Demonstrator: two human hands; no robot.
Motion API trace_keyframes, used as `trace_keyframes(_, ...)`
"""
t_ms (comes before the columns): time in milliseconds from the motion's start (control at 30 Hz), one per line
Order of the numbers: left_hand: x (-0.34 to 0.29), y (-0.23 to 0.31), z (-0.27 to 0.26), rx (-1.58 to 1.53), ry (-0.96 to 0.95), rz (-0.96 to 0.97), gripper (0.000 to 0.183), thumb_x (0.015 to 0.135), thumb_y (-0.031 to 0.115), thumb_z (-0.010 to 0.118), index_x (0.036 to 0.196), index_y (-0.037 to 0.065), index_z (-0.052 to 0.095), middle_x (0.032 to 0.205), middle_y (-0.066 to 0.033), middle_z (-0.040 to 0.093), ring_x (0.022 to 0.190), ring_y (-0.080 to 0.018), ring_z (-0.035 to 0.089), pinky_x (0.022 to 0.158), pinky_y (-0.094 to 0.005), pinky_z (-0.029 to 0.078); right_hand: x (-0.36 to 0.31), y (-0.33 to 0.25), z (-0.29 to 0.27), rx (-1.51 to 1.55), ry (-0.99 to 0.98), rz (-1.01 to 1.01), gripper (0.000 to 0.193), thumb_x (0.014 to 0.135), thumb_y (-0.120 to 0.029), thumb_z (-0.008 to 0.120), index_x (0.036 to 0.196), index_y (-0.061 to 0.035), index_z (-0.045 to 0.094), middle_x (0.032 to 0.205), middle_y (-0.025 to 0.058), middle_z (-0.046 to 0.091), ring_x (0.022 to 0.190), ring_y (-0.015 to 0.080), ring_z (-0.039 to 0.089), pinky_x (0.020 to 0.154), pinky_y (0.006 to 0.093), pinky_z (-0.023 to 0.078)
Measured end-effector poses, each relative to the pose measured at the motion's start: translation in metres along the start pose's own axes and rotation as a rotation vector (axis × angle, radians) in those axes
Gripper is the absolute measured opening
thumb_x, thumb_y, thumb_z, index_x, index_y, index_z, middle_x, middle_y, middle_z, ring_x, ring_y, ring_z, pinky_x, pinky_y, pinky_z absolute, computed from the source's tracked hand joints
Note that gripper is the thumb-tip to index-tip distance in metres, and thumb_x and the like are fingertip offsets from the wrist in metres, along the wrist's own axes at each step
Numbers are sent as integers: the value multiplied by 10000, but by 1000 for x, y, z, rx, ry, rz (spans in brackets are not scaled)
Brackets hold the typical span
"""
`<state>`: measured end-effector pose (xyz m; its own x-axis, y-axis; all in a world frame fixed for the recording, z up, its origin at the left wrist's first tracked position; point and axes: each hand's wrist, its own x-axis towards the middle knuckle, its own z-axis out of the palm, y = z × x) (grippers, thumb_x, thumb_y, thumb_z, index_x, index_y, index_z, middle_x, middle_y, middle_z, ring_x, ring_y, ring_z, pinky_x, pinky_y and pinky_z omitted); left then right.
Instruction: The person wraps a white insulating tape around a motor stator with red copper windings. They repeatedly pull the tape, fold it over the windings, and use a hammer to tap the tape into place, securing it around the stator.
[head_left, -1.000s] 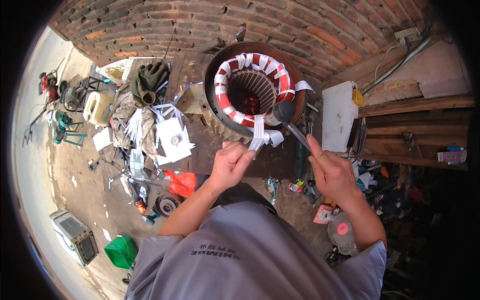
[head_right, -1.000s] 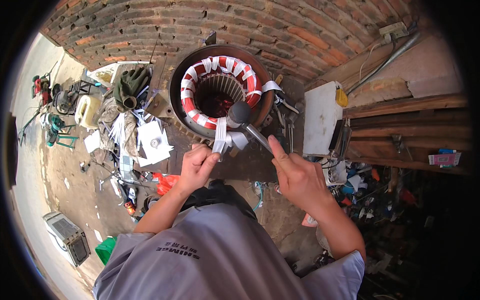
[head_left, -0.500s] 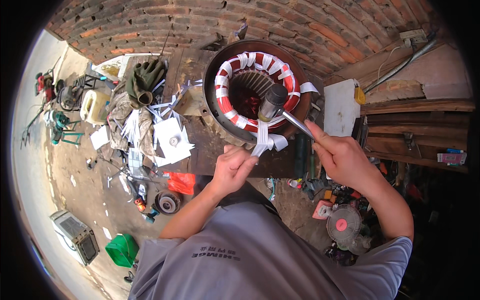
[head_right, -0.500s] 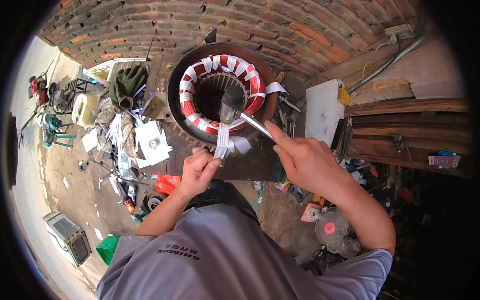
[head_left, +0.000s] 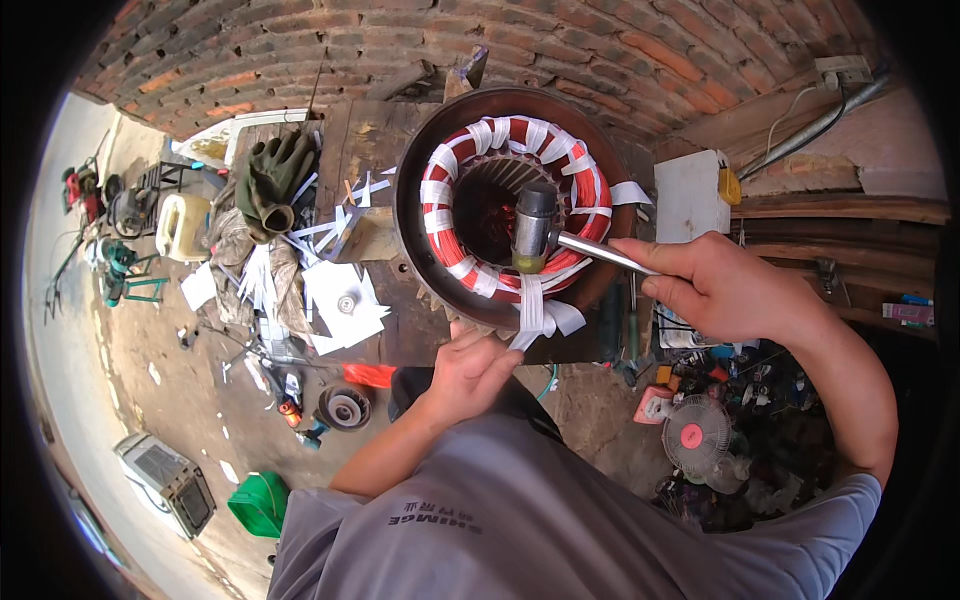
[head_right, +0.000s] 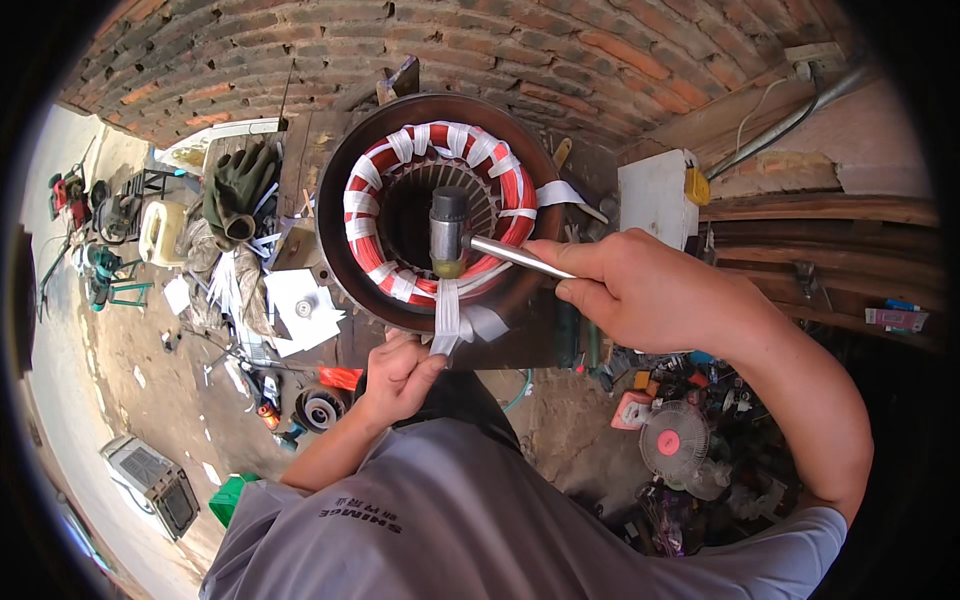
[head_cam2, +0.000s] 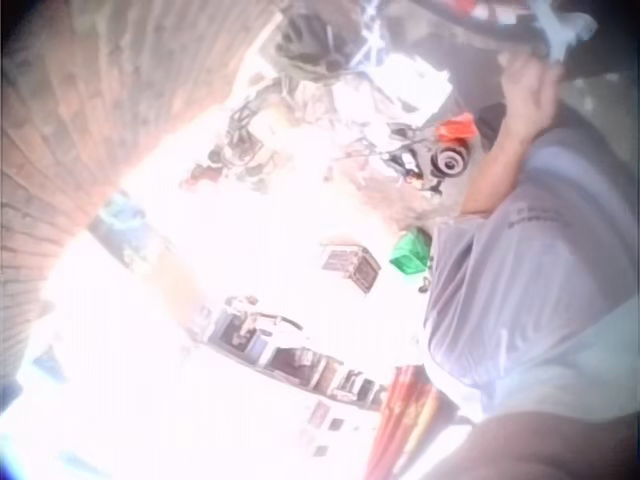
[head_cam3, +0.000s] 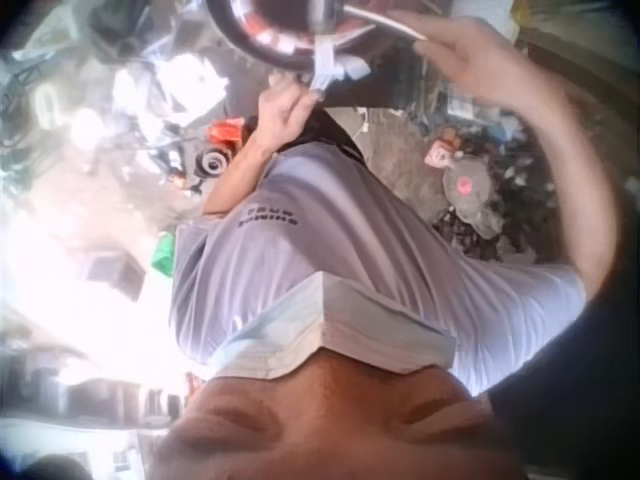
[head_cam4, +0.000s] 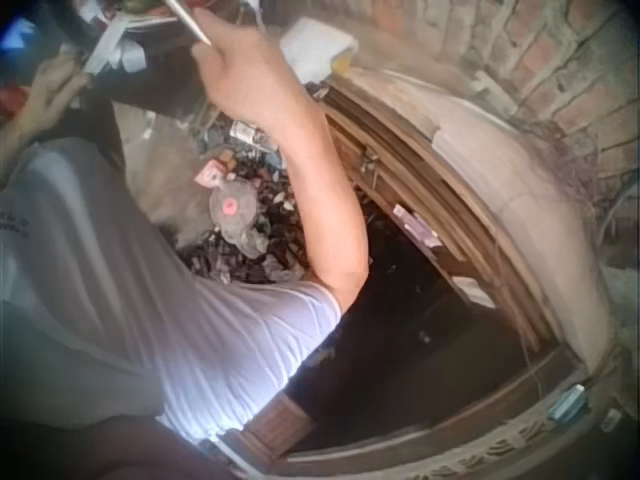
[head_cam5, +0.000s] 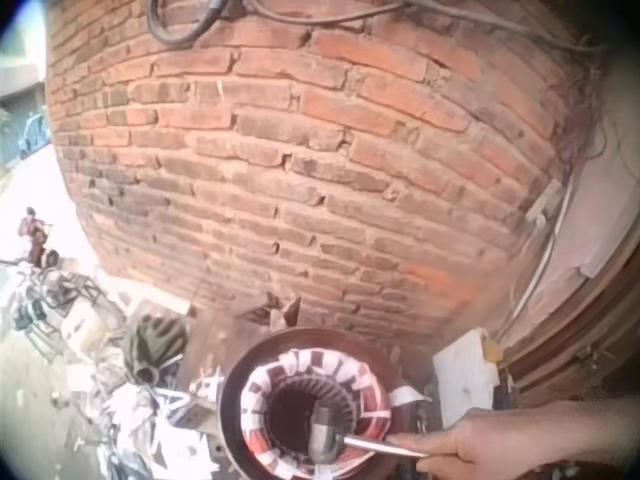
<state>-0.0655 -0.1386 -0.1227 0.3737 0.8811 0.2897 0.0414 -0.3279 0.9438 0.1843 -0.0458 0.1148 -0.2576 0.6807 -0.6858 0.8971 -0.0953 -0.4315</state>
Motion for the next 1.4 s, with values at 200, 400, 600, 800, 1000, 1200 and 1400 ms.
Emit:
trace_keyframes(200,1,2,-1,-31,2,-8,150,896,118,749,796,68,649,751,-54,636,688,-266,595,707,-382,384,9,-27,-31,-149,51,35,488,992,-108,596,1476,-165,564,699,217,624,580,349,605,646,446,499)
trace_keyframes(400,-1,4,-3,-7,-2,-35,163,898,104,744,785,55,637,721,-81,588,671,-283,568,713,-393,394,-6,45,24,305,307,-203,482,1060,-136,556,1529,-54,478,645,24,535,480,93,464,495,286,412)
trace_keyframes(600,3,20,-5,-45,-47,-25,185,909,99,735,780,34,620,681,-91,537,637,-286,509,712,-382,404,-17,113,186,1032,848,18,518,1106,-168,493,1597,-70,362,625,-41,442,431,40,376,390,226,328)
trace_keyframes(800,-1,40,-14,-55,-43,-168,208,958,114,700,784,30,623,673,-74,538,624,-254,504,693,-372,412,105,129,310,1434,895,178,522,1068,-111,530,1577,-120,416,650,-60,416,465,34,371,397,236,328)
trace_keyframes(1000,-6,55,-18,-117,-41,-379,237,992,153,691,803,26,625,698,-36,546,635,-146,505,618,-304,417,144,145,320,912,1110,207,336,1072,-145,529,1397,-92,598,686,2,527,507,75,491,454,279,435)
trace_keyframes(1200,-9,68,-16,-345,-1,-468,228,1040,172,652,873,16,644,768,31,568,697,-54,493,632,-247,418,17,33,240,1007,946,-162,218,1047,-169,624,1059,32,707,766,10,640,684,60,577,632,223,457)
trace_keyframes(1400,-8,73,-10,-550,37,-507,181,1048,163,643,974,1,676,864,24,623,747,-43,510,666,-234,429,40,-20,211,1182,700,-283,266,1035,-207,666,909,28,672,708,-19,604,654,41,511,570,246,417)
